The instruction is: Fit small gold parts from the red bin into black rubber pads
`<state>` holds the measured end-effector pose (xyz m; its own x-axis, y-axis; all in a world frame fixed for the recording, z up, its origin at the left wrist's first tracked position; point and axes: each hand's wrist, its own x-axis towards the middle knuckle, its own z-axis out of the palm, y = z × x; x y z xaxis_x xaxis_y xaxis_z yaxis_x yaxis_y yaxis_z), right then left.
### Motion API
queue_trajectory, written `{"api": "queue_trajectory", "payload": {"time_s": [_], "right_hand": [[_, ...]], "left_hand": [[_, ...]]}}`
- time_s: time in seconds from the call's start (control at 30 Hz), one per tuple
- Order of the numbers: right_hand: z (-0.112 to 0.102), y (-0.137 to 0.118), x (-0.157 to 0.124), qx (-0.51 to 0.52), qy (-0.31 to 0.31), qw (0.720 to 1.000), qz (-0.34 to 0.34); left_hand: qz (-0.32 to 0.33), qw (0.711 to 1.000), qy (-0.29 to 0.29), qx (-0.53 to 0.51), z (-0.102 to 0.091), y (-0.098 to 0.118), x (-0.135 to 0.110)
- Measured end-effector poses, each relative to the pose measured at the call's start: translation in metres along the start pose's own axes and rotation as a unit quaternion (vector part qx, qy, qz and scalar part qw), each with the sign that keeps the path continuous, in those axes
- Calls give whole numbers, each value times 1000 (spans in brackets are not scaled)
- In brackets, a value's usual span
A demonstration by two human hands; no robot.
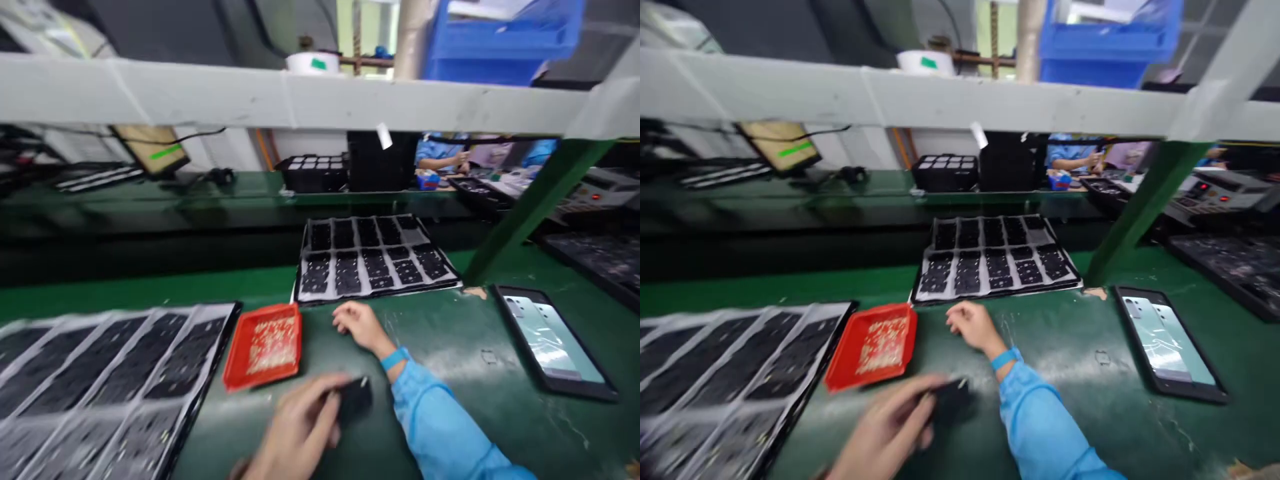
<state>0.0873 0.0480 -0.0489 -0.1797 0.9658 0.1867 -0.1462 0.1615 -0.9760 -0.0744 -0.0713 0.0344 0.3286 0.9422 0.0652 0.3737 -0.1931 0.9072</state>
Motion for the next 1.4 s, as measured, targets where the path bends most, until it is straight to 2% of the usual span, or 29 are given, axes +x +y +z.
{"api": "queue_trajectory", "payload": {"time_s": [0.03, 0.13, 0.27, 0.4, 0.53, 0.63, 0.77, 0.83, 0.9, 1.13, 1.4], "right_hand": [[-4, -2, -3, 16, 3, 1000, 8], [-19, -9, -21, 52, 4, 998, 38], [-30, -22, -61, 39, -11, 997, 61], [-23, -24, -82, -4, 3, 998, 68], [-14, -24, -84, -24, 31, 997, 68], [-11, -32, -86, -112, 60, 992, 3], [-8, -46, -85, -290, 44, 941, -172], [-7, -50, -84, -322, 31, 924, -206], [-5, -52, -84, -333, 26, 920, -204], [-2, -55, -91, -370, 5, 905, -211], [4, -57, -91, -338, 17, 920, -199]], "left_hand": [[-3, 1000, 1, -27, 12, -2, 7], [-26, 996, 55, -59, 38, -17, 34], [-40, 992, 87, -77, 45, -37, 42], [-66, 988, 54, -132, 41, -42, 34], [-145, 939, -14, -310, 41, -42, 34], [-168, 921, -13, -352, 38, -41, 37], [-183, 906, 1, -382, 32, -39, 37], [-195, 896, -5, -399, 29, -38, 36], [-202, 889, -13, -410, 28, -38, 35], [-211, 893, -22, -398, 24, -38, 31], [-169, 926, 5, -338, 25, -38, 29]]}}
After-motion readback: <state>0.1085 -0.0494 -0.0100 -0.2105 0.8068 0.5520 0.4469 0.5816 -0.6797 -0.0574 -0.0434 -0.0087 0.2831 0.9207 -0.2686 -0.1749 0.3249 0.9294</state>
